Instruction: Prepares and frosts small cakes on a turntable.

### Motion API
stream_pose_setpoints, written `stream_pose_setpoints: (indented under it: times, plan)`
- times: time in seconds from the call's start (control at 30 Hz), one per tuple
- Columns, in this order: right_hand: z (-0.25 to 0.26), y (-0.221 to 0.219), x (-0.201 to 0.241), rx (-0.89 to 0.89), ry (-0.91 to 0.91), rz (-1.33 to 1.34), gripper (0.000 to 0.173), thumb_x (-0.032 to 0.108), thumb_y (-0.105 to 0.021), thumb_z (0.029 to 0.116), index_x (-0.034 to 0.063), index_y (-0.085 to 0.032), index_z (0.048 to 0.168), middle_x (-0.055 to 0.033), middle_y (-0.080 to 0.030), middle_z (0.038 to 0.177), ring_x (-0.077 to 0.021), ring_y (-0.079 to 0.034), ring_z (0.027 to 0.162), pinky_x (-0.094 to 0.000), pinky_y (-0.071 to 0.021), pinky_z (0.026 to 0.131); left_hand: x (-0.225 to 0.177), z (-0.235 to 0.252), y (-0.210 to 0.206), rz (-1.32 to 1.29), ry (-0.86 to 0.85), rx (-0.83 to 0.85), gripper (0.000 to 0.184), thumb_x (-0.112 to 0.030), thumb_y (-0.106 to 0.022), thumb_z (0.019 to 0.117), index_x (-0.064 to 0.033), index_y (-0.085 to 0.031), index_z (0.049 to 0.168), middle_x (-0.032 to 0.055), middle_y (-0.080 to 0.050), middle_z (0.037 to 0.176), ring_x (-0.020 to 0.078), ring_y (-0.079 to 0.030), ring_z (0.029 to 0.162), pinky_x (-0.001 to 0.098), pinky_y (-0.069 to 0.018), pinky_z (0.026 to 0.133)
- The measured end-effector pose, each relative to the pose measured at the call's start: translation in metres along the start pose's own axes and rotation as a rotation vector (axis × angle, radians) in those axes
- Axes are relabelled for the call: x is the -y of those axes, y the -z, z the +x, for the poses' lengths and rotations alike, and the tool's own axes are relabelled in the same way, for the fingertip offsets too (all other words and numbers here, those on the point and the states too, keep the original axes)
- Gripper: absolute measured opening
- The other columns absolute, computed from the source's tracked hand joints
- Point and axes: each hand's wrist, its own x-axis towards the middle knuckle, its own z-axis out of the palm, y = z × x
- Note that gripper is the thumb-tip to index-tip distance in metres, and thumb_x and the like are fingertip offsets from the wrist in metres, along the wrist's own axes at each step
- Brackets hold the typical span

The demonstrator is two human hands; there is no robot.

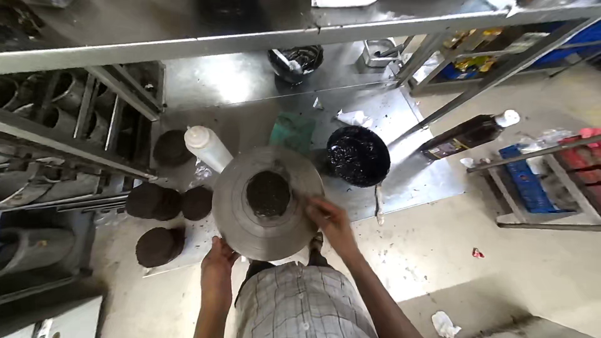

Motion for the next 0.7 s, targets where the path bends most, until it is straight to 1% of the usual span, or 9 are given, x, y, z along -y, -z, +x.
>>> stream_pose_setpoints:
  times: [0.07,0.17,0.3,0.4,0.47,0.5,0.6,0.63,0.7]
  plan:
    - [0.016,0.041,-0.038,-0.223,0.036,-0.403,0.032,0.015,-0.064,0.0995,0.0145,-0.070,0.131,-0.0101,-0.072,0.106,-0.0214,-0.068,0.079,-0.0441,-0.0594,0.069,0.000,0.002,0.002,0.037,-0.023,-0.002,0.053,-0.036,-0.027,0.1133,0.0027,-0.063,0.114,0.0092,-0.072,0.094,0.0188,-0.072,0.086,0.0396,-0.0613,0.080]
    - [-0.024,0.105,-0.105,-0.261,-0.081,-0.891,0.044,0.017,-0.058,0.1005,0.0219,-0.061,0.144,-0.0245,-0.066,0.116,-0.0413,-0.069,0.088,-0.0625,-0.0569,0.070,-0.001,-0.002,0.006,0.148,-0.087,-0.008,0.047,-0.030,-0.035,0.1123,0.0051,-0.066,0.110,0.0108,-0.072,0.092,0.0189,-0.072,0.084,0.0372,-0.0614,0.078]
    - [-0.093,0.176,-0.105,-0.209,-0.135,-1.008,0.043,0.016,-0.056,0.1027,0.0155,-0.061,0.145,-0.0261,-0.068,0.105,-0.0422,-0.068,0.082,-0.0638,-0.0547,0.069,0.004,-0.002,0.010,0.249,-0.187,0.017,0.042,-0.030,-0.041,0.1107,0.0019,-0.069,0.113,0.0103,-0.073,0.096,0.0177,-0.073,0.088,0.0379,-0.0621,0.082]
    - [-0.058,0.200,-0.043,-0.064,-0.099,-0.850,0.045,0.022,-0.046,0.1076,0.0059,-0.053,0.149,-0.0136,-0.069,0.088,-0.0231,-0.062,0.060,-0.0450,-0.0547,0.054,0.012,0.007,0.017,0.328,-0.240,0.052,0.039,-0.034,-0.048,0.1087,-0.0039,-0.072,0.101,0.0062,-0.068,0.081,0.0167,-0.067,0.073,0.0394,-0.0584,0.070]
    - [-0.007,0.179,0.023,0.091,-0.062,-0.761,0.045,0.025,-0.044,0.1080,0.0012,-0.051,0.146,-0.0090,-0.071,0.090,-0.0173,-0.066,0.061,-0.0380,-0.0592,0.054,0.022,0.011,0.025,0.298,-0.242,0.159,0.037,-0.033,-0.052,0.1070,-0.0054,-0.072,0.092,0.0037,-0.065,0.074,0.0149,-0.063,0.066,0.0365,-0.0556,0.064]
    - [0.019,0.160,0.056,0.169,0.008,-0.792,0.044,0.025,-0.045,0.1076,0.0004,-0.054,0.143,-0.0089,-0.073,0.095,-0.0175,-0.069,0.068,-0.0384,-0.0615,0.060,0.027,0.009,0.029,0.260,-0.221,0.246,0.035,-0.031,-0.053,0.1066,-0.0050,-0.073,0.093,0.0028,-0.068,0.077,0.0137,-0.066,0.071,0.0351,-0.0578,0.070]
    - [0.080,0.081,0.146,0.379,0.382,-1.105,0.035,0.013,-0.050,0.1020,0.0057,-0.069,0.131,-0.0136,-0.074,0.111,-0.0286,-0.073,0.089,-0.0546,-0.0587,0.078,0.049,-0.015,0.020,0.094,-0.095,0.484,0.037,-0.030,-0.050,0.1075,-0.0035,-0.074,0.100,0.0024,-0.076,0.089,0.0126,-0.072,0.084,0.0328,-0.0601,0.081]
    - [0.092,0.048,0.171,0.437,0.485,-1.210,0.033,0.008,-0.053,0.1006,0.0086,-0.071,0.128,-0.0147,-0.074,0.114,-0.0342,-0.072,0.093,-0.0611,-0.0567,0.080,0.059,-0.022,0.012,0.035,-0.029,0.547,0.040,-0.033,-0.049,0.1080,-0.0031,-0.074,0.101,0.0042,-0.077,0.095,0.0150,-0.074,0.090,0.0352,-0.0607,0.085]
    - [0.104,-0.015,0.206,0.575,0.635,-1.411,0.034,0.000,-0.058,0.0971,0.0133,-0.075,0.124,-0.0100,-0.073,0.121,-0.0375,-0.071,0.101,-0.0628,-0.0552,0.081,0.079,-0.030,-0.005,-0.063,0.044,0.650,0.042,-0.036,-0.049,0.1081,-0.0031,-0.075,0.102,0.0047,-0.078,0.102,0.0156,-0.074,0.095,0.0361,-0.0605,0.087]
